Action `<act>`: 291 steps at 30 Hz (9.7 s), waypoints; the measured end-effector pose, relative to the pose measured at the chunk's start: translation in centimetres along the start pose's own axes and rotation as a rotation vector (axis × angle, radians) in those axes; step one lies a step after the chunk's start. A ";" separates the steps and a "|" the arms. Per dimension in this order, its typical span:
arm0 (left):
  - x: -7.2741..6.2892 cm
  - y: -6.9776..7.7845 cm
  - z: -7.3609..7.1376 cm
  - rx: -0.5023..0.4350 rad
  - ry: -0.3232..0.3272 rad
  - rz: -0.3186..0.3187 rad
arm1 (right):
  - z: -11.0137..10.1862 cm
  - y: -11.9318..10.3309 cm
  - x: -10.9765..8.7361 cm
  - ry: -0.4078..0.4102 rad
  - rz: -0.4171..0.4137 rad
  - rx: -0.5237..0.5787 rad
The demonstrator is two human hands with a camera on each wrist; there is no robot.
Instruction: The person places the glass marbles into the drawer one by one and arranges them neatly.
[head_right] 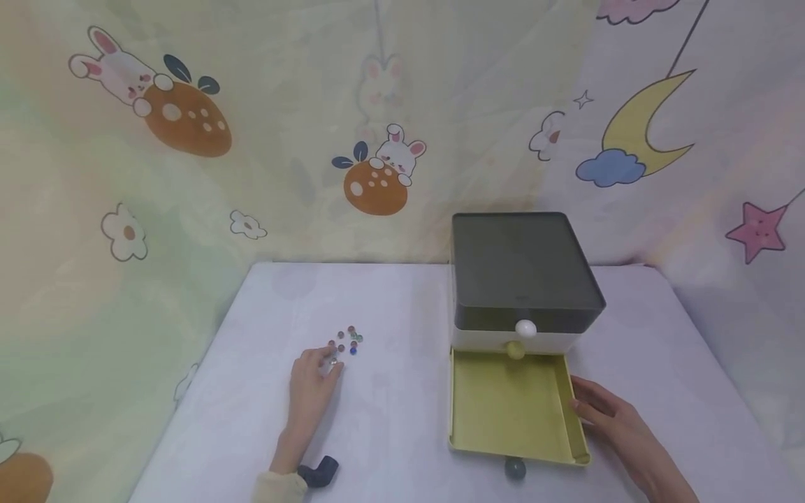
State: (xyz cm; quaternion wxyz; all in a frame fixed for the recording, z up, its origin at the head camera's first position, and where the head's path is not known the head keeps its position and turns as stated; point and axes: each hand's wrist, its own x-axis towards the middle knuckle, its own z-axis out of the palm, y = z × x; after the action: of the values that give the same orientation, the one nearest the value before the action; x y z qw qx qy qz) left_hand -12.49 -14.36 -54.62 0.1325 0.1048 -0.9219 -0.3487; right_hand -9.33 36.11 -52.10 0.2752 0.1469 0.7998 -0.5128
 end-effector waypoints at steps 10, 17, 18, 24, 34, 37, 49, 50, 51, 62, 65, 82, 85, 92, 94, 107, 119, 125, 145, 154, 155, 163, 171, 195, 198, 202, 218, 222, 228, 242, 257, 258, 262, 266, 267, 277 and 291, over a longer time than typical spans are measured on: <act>-0.2 -0.4 -0.1 0.045 0.003 0.014 | 0.1 0.0 0.2 -0.003 -0.002 -0.007; -0.1 -0.4 -0.3 0.079 -0.022 0.022 | 0.0 0.0 0.2 -0.007 0.000 -0.002; 0.0 -0.5 -0.3 0.085 -0.025 0.024 | 0.0 0.1 0.2 -0.005 0.001 -0.007; 0.2 -0.7 -0.3 0.103 -0.034 0.049 | 0.0 0.1 0.2 -0.010 0.005 0.006; 0.3 -0.9 -0.7 0.031 -0.051 0.164 | -0.2 0.4 0.2 -0.016 0.001 -0.008; 0.6 -0.6 -0.9 -0.085 -0.096 0.180 | -0.2 0.4 0.2 -0.021 0.003 0.002; 1.0 3.1 -1.4 -0.284 -0.248 0.224 | -0.1 0.4 0.1 -0.028 -0.006 0.014; 1.0 3.4 -1.3 -0.291 -0.258 0.236 | -0.1 0.5 0.1 -0.028 -0.009 0.008; 0.9 3.7 -1.3 -0.294 -0.268 0.244 | -0.1 0.5 0.1 -0.026 -0.012 0.002; 0.5 7.0 -0.2 -0.332 -0.390 0.363 | 0.0 0.3 0.0 -0.020 -0.010 -0.005; 0.3 7.9 0.1 -0.340 -0.422 0.412 | -0.1 0.3 0.0 -0.019 -0.016 -0.012; 0.3 12.5 3.4 -0.375 -0.652 0.808 | 0.0 0.4 -0.1 -0.022 -0.009 0.000; 0.2 13.3 3.9 -0.381 -0.689 0.864 | -0.1 0.4 -0.1 -0.021 -0.012 -0.001; -0.3 15.1 5.5 -0.314 -0.732 0.995 | -0.2 0.4 0.1 -0.024 -0.013 -0.004; -0.5 15.5 6.0 -0.288 -0.745 1.031 | -0.2 0.5 0.0 -0.020 -0.014 -0.013; -2.0 18.0 8.8 -0.166 -0.947 1.097 | -0.2 0.6 0.1 -0.019 -0.016 -0.027; -2.1 19.0 10.2 0.021 -1.050 1.211 | -0.1 0.6 0.2 -0.011 -0.015 -0.033; -2.4 19.1 10.9 0.130 -1.048 1.234 | -0.1 0.4 0.2 -0.026 0.001 0.010; -3.5 18.9 11.2 0.449 -1.009 1.287 | -0.4 1.1 0.3 -0.025 -0.006 -0.024; -3.5 18.8 11.5 0.502 -0.994 1.295 | -0.5 1.1 0.3 -0.022 -0.005 -0.021; -3.5 18.8 11.5 0.503 -0.995 1.296 | -0.4 1.0 0.3 -0.025 -0.008 -0.017; -3.4 19.0 11.2 0.483 -1.000 1.330 | -0.2 0.8 0.2 -0.023 0.002 -0.015; -3.1 18.7 9.8 0.432 -0.868 1.376 | -0.3 0.6 0.3 -0.024 -0.002 -0.009; -0.4 12.8 3.2 0.134 -0.278 1.194 | -0.6 0.9 0.2 -0.028 -0.007 -0.019; 0.0 11.5 2.7 0.076 -0.242 1.158 | -0.5 0.8 0.3 -0.026 0.006 -0.011; 0.5 9.9 2.0 0.028 -0.187 1.108 | -0.4 0.9 0.3 -0.033 0.013 0.004; 2.6 4.7 -0.5 -0.040 -0.076 0.854 | -0.4 0.9 0.4 -0.028 0.018 0.012; 3.3 3.3 -0.6 -0.052 -0.070 0.784 | -0.4 0.9 0.3 -0.019 0.017 0.000; 4.3 1.5 -0.8 -0.077 -0.082 0.664 | -0.2 0.8 0.2 -0.022 0.019 0.006; 5.8 -1.6 -1.6 0.016 -0.137 0.367 | -0.4 0.5 0.3 -0.016 0.012 -0.011; 5.5 -2.5 -1.5 0.056 -0.173 0.263 | -0.3 0.5 0.3 -0.018 0.019 -0.013; 5.4 -2.5 -1.5 0.057 -0.175 0.262 | -0.3 0.5 0.4 -0.020 0.019 -0.007; 5.4 -2.4 -1.6 0.057 -0.180 0.260 | -0.2 0.5 0.4 -0.024 0.024 0.008; 5.4 -2.5 -1.6 0.056 -0.183 0.254 | -0.2 0.6 0.4 -0.023 0.022 0.000; 5.3 -2.5 -1.5 0.054 -0.185 0.252 | -0.3 0.7 0.4 -0.024 0.017 -0.003; 5.4 -3.5 -1.3 0.042 -0.187 0.237 | -0.4 1.2 0.5 -0.015 0.006 -0.017; 5.2 -4.0 -2.1 0.068 -0.212 0.173 | -0.1 1.1 0.5 -0.011 0.010 0.003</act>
State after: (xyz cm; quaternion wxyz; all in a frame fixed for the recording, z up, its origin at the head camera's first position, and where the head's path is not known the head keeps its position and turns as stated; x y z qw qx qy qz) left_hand -16.35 -20.10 -54.86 0.0603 -0.0081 -0.9477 -0.3134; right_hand -9.19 36.70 -53.19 0.2817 0.1484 0.7970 -0.5133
